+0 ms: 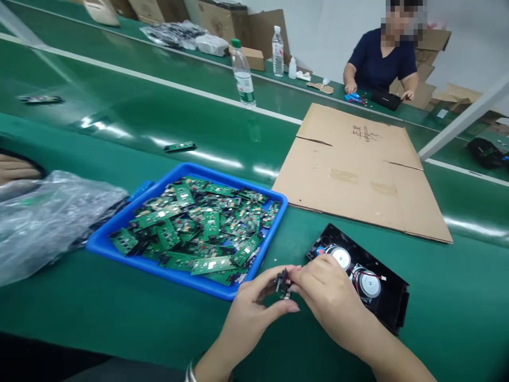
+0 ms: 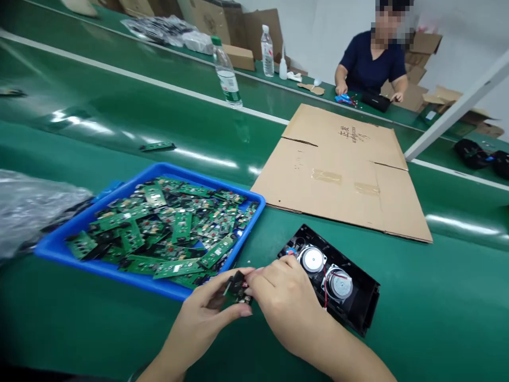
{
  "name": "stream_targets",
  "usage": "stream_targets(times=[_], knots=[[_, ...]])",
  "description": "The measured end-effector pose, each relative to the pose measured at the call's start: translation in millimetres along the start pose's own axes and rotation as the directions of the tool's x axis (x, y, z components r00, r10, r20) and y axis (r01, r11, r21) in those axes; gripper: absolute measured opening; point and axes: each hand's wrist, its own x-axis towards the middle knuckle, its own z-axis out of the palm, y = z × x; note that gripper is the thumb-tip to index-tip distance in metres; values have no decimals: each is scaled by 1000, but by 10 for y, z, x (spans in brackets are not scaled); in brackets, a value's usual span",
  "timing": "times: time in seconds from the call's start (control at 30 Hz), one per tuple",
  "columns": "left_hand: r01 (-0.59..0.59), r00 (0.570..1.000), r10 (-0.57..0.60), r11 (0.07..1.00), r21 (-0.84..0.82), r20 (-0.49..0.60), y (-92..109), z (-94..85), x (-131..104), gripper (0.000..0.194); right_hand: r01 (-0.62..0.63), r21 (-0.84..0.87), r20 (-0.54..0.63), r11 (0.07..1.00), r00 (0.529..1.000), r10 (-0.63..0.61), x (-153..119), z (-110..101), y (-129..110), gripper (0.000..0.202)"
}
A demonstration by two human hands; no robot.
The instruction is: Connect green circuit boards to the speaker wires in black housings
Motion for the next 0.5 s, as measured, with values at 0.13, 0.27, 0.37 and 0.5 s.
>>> stream_targets(times=[0.13,0.27,0.37,0.5], knots=[[128,990,-128,992,1,-65,28,81,-57,34,-164,-20,-61,986,985,163,-247,-380,150,21],[280,960,-280,959,-53,12,91,212,-152,38,-358,-44,161,933,919,361,-609,-664,321,28],[309,951,-304,946,-96,59,119,321,-178,36,-335,-177,313,925,872,376,-793,-656,378,36],[311,938,-302,950,-30,168,126,430,-132,33,-205,-186,255,961,934,248,-867,-518,405,28]])
